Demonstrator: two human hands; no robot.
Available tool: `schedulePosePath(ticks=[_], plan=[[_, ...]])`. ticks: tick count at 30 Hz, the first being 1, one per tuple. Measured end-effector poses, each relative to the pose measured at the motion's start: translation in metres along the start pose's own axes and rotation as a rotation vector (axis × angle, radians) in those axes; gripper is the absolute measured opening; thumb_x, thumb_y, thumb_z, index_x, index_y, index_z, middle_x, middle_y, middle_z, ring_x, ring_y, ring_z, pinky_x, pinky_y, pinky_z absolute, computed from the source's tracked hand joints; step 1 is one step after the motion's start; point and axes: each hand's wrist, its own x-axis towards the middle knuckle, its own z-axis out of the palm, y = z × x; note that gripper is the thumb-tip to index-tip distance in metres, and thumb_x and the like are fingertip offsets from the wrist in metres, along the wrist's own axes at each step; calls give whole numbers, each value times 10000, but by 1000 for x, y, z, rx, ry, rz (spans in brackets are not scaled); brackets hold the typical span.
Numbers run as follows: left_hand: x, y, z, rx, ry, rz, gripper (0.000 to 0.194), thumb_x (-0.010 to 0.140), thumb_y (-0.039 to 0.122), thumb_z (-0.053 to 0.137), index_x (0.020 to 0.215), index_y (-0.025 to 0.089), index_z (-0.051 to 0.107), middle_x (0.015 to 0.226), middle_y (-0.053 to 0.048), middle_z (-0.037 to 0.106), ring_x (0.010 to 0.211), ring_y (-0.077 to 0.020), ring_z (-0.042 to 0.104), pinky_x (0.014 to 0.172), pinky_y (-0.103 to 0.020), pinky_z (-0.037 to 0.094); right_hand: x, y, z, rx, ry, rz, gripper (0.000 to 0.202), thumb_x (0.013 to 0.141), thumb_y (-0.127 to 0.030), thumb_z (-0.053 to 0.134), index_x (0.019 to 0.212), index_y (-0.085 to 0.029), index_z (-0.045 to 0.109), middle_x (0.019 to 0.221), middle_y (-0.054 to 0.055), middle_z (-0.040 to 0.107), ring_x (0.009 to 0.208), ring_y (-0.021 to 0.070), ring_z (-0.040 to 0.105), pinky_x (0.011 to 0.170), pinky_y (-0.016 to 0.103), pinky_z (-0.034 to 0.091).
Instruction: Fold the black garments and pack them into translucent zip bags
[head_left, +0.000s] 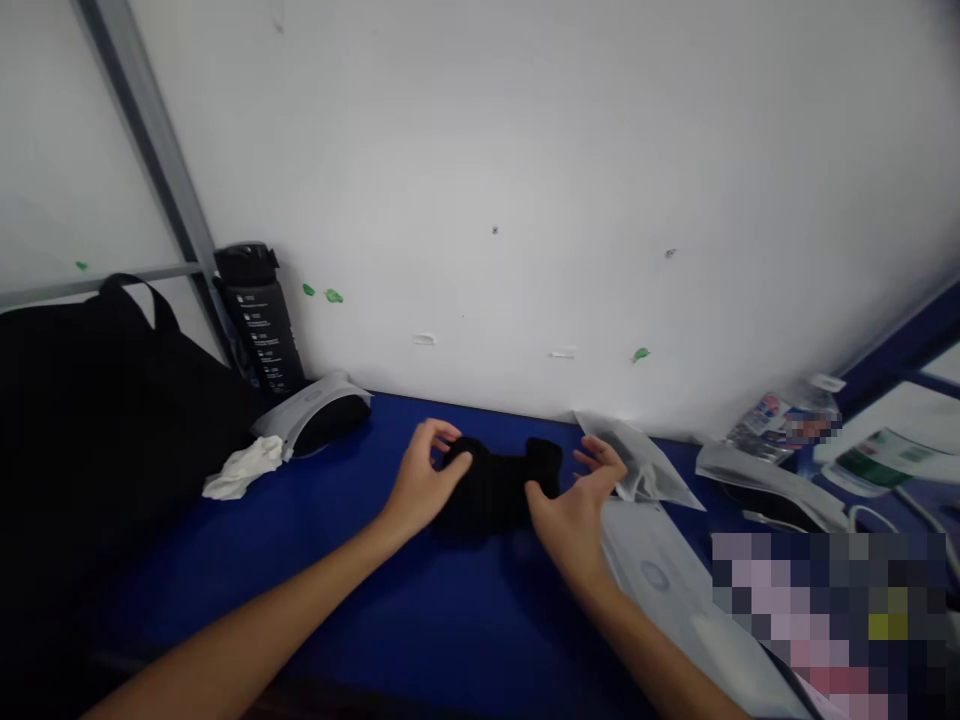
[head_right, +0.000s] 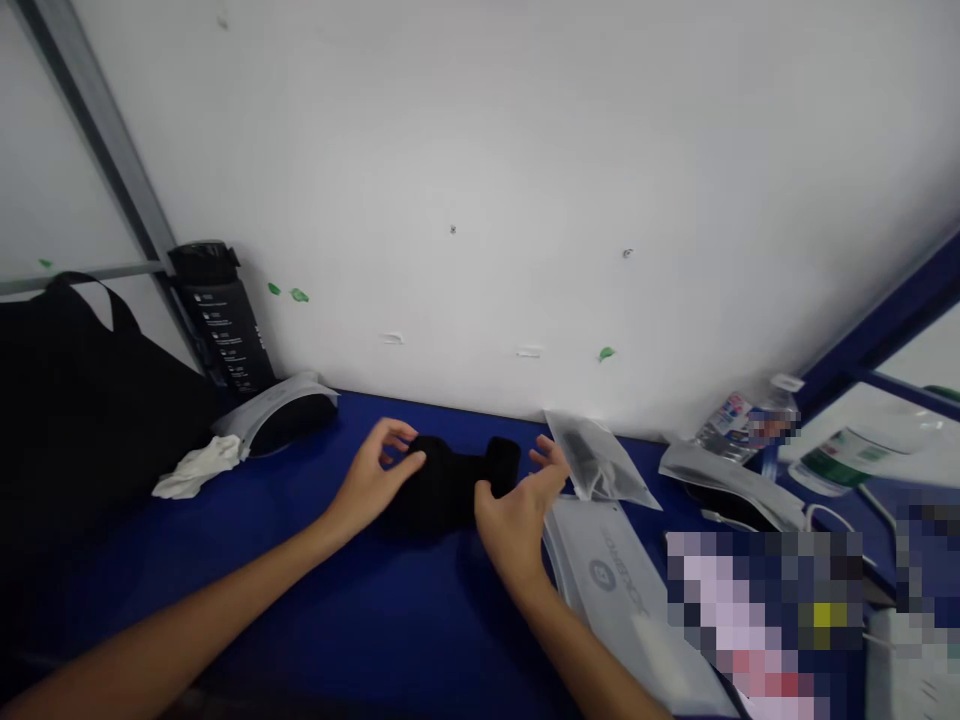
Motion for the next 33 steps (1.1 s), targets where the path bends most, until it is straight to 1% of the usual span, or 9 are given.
schedulePosePath(ticks=[3, 5, 9, 11, 17, 19, 25, 30, 33], plan=[[-15, 10, 6, 168, -298, 187, 359, 801, 284, 812, 1122, 265, 652, 1161, -26, 688, 1128, -258, 624, 1016, -437, 441, 0, -16, -7, -83, 49, -322, 548, 823, -177, 602, 1357, -187, 478, 1418, 187, 492, 1341, 374, 482, 1126, 623, 380], [-21, 11, 10, 227, -378, 233, 443, 773, 225, 825, 1177, 261, 648, 1192, -39, 703, 1153, -280, 636, 1038, -458, 444, 0, -22, -9, -39, -80, -478, 367, 882, -100, 524, 1224, -224, 572, 1285, 126, 608, 1254, 310, 562, 1095, 560, 425], [-19, 3, 10, 221, -349, 225, 379, 787, 66, 665, 1127, 235, 659, 1118, -44, 728, 1052, -256, 687, 935, -395, 513, -5, -18, -6, 118, -582, -509, 396, 902, -22, 412, 1155, -242, 623, 1201, 77, 664, 1112, 216, 647, 973, 394, 533], [-13, 2, 4, 228, -294, 213, 417, 771, 0, 574, 1099, 244, 659, 1100, -28, 732, 1041, -237, 693, 915, -371, 517, -7, -11, -3, 78, -674, -427, 440, 904, -35, 412, 1256, -226, 594, 1275, 94, 649, 1148, 221, 644, 989, 391, 533], [6, 15, -25, 575, 31, 283, 647, 610, -124, 423, 1083, 249, 658, 1127, -35, 729, 1167, -286, 621, 1032, -483, 412, -2, 1, -5, -377, -641, -371, 303, 954, -116, 476, 1203, -182, 637, 1243, 126, 692, 1171, 302, 631, 1008, 462, 454], [8, 18, -29, 564, 61, 336, 643, 625, -123, 421, 1099, 241, 657, 1129, -35, 727, 1162, -274, 622, 1058, -473, 405, 0, 1, -6, -450, -631, -380, 267, 960, -128, 493, 1162, -184, 659, 1196, 118, 710, 1129, 300, 643, 1002, 461, 427], [-8, 12, -7, 468, -389, 382, 298, 931, 89, 496, 1094, 229, 703, 1086, -60, 727, 1035, -256, 665, 927, -408, 491, -1, -2, -6, -448, -661, -476, 289, 949, -124, 505, 1187, -177, 660, 1145, 100, 734, 1090, 275, 651, 1065, 455, 349], [-5, 1, -8, 600, -383, 347, 157, 961, 186, 574, 1034, 214, 710, 1030, -73, 711, 1017, -283, 653, 879, -424, 474, 7, 4, -7, -466, -585, -433, 229, 936, -158, 509, 1101, -179, 667, 1009, 73, 744, 986, 264, 662, 1036, 460, 331], [4, -4, -18, 614, -380, 285, 150, 950, 151, 569, 976, 213, 703, 1005, -74, 698, 990, -279, 651, 878, -418, 470, 15, 12, -10, -512, -521, -380, 376, 839, -99, 513, 1185, -172, 641, 956, 60, 729, 962, 268, 642, 1017, 463, 323]])
